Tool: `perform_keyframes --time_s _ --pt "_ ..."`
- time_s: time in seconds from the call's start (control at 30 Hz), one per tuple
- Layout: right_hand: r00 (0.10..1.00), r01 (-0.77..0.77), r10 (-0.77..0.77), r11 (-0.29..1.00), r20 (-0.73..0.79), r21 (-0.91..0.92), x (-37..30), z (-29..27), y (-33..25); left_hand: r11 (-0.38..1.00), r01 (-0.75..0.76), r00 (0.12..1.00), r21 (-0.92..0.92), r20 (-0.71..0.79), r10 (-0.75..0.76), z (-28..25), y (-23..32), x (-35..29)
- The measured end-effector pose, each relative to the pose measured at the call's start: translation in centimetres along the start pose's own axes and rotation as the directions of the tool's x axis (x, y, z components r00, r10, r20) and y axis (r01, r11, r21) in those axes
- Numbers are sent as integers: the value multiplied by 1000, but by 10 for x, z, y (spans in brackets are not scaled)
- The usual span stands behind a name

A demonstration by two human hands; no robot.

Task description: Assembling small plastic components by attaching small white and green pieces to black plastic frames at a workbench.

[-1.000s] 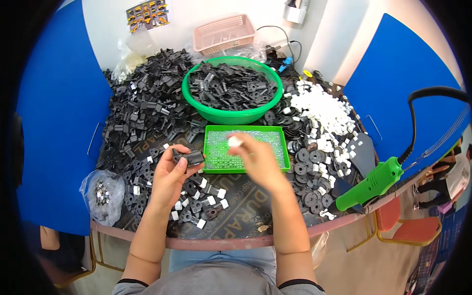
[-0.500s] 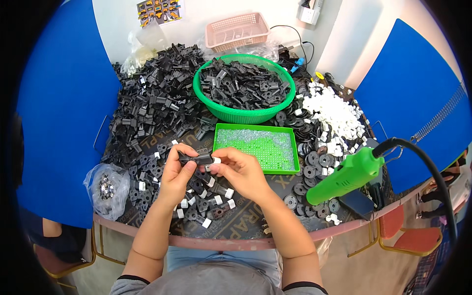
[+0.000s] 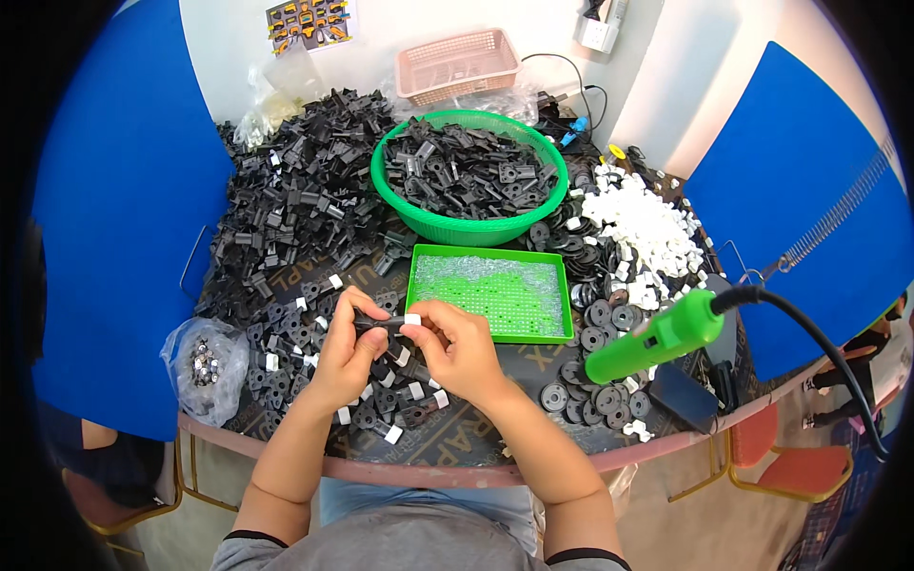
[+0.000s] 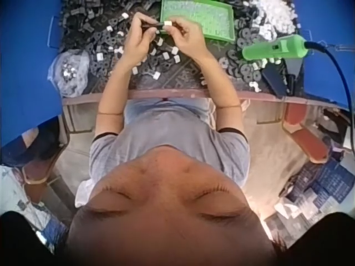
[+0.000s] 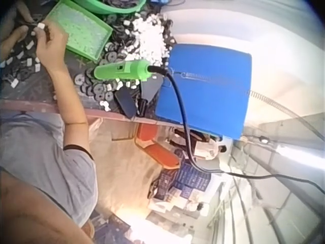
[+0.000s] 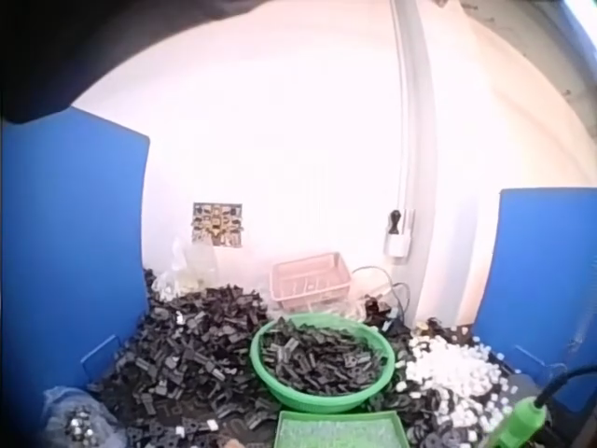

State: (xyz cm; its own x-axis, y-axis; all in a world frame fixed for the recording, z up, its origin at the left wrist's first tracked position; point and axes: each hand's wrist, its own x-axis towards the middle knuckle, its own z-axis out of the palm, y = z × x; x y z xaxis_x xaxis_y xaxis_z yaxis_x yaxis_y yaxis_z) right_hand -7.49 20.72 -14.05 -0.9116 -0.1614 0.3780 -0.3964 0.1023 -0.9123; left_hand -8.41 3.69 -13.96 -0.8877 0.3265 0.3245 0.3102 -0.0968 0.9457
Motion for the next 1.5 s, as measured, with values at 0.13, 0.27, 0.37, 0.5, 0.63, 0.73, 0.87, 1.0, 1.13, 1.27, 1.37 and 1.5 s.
perform_keyframes --time_s 0.13,0.27,0.37,0.5,0.63,0.73,0.87,1.0,1.13,1.27,1.37,1.5 --pt "997 -66 69 992 -22 109 -2 2 9 991 -15 1000 -135 -5 14 10 -8 0" --pt "986 -164 163 971 18 174 0 2 7 1000 -4 999 -27 -44 3 10 -10 -5" --pt "961 -253 237 962 140 105 0 5 -2 918 -94 986 385 162 33 -21 8 3" --pt "896 -356 376 926 236 -125 -6 13 -7 707 120 993 697 -81 -89 -88 29 14" --pt "959 -252 273 943 72 -215 8 19 7 -86 605 771 792 -609 -186 -173 0 41" --pt "959 -68 -57 905 -276 -421 48 0 16 -269 598 693 755 -655 -300 -192 -27 55" --pt "898 -188 -210 610 -386 -769 130 -74 48 -312 563 721 765 -640 -268 -190 -59 73" --pt "934 -354 45 263 -355 -897 170 -99 69 -265 520 733 812 -583 -350 -190 -56 69" --pt "881 -471 171 219 -442 -855 192 -94 88 -208 551 712 808 -585 -388 -190 -30 63" --pt "887 -455 68 293 -457 -841 190 -106 95 55 437 889 898 -421 -183 -176 23 59" --pt "884 -467 114 208 -453 -859 183 -89 73 623 251 962 741 -265 -73 -134 54 50" --pt "897 -441 43 160 -441 -883 175 -92 67 935 162 987 -317 62 -149 -59 60 38"
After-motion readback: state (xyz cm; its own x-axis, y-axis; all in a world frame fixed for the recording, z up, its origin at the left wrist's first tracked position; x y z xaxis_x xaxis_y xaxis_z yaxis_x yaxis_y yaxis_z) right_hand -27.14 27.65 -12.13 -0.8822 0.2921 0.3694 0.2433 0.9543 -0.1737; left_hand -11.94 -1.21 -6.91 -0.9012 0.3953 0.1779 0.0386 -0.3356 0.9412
